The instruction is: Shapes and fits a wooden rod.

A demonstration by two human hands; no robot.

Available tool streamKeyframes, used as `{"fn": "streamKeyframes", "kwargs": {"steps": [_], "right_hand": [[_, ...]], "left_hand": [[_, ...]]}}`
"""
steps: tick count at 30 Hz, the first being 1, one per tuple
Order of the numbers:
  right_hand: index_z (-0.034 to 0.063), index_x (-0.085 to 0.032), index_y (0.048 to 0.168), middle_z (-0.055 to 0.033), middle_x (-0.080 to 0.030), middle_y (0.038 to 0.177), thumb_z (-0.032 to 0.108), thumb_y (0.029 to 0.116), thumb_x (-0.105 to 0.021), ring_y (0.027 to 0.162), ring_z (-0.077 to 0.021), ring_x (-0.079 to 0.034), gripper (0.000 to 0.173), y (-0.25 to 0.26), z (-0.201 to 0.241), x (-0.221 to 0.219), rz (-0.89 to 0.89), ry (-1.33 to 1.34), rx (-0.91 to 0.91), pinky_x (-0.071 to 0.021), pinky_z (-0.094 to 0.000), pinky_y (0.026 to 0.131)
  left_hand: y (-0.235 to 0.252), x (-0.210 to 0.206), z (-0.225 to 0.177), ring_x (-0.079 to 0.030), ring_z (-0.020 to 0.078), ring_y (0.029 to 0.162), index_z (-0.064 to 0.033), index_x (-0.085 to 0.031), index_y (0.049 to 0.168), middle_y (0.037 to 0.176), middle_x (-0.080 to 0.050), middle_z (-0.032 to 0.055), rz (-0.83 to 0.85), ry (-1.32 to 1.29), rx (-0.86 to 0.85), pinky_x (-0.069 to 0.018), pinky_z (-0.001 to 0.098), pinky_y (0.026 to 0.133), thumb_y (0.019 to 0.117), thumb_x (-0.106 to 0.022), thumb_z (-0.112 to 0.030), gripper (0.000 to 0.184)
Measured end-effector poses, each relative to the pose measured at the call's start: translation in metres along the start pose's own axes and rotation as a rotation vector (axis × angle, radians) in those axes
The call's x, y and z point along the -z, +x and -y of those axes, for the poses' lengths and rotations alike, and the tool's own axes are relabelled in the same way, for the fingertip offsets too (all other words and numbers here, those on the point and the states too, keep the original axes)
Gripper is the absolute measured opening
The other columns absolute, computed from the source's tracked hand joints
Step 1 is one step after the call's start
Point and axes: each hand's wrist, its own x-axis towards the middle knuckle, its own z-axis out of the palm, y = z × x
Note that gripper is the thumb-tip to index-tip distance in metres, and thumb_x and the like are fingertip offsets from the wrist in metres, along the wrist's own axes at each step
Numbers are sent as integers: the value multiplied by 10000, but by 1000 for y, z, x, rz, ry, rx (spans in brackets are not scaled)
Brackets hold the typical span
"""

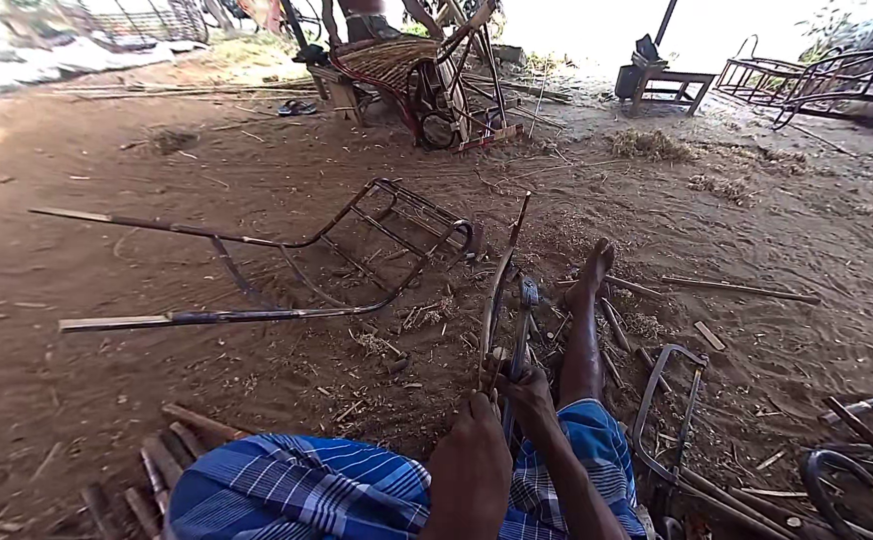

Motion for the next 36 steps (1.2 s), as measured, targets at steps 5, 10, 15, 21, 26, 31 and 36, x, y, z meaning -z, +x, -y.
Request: {"fn": "streamKeyframes", "kwargs": {"steps": [5,10,15,21,26,31,36], "right_hand": [[121,-759,997,-50,-713,810,241,906,-793,678,-164,-637,154,-6,1,-1,-16,-18,-22,-524,-375,634],[67,-671,1108,-74,-666,754,393,1039,-595,573,-190,-610,342,-43,28,47,-41,-244,-150,-529,-379,534],[154,-523,1428,-31,-534,680,466,1070,-434,483,-159,-520,483,-113,43,100,49,-28,201,-512,-321,438],[146,-566,1002,74,-405,617,608,1043,-414,443,-37,-372,487,-156,57,112,168,-11,249,-354,-224,382],[144,-577,939,51,-402,603,592,1060,-391,449,-49,-369,500,-159,50,103,258,-63,387,-344,-246,404],[154,-572,875,36,-404,587,638,1023,-393,442,-102,-381,537,-139,43,109,367,-241,-146,-364,-295,421],[188,-558,890,78,-416,624,619,1047,-394,465,-8,-367,487,-164,80,96,280,137,407,-328,-195,404]], "left_hand": [[-4,-4,-5,-735,293,701,2,-662,1193,961,-718,162,20,14,31,-603,429,606,1034,-526,-147,257],[-1,-1,-13,-743,301,792,-15,-622,1207,949,-710,147,167,39,101,-606,420,664,1053,-493,-195,270],[1,-1,-11,-740,315,806,-20,-560,1295,937,-713,144,293,-15,158,-602,454,690,1049,-487,-169,296],[4,-2,-11,-744,309,839,-24,-575,1247,958,-717,136,267,-50,166,-604,448,720,1052,-471,-179,269],[6,1,-10,-745,326,873,-18,-585,1269,953,-727,149,281,-62,151,-602,479,745,1070,-429,-195,309],[9,9,-14,-723,323,1002,-32,-525,1360,1121,-694,159,408,-15,172,-592,466,835,1085,-387,-228,365],[7,0,-13,-742,311,927,-34,-586,1242,1001,-717,142,285,-34,158,-605,453,762,1068,-416,-195,291]]}}
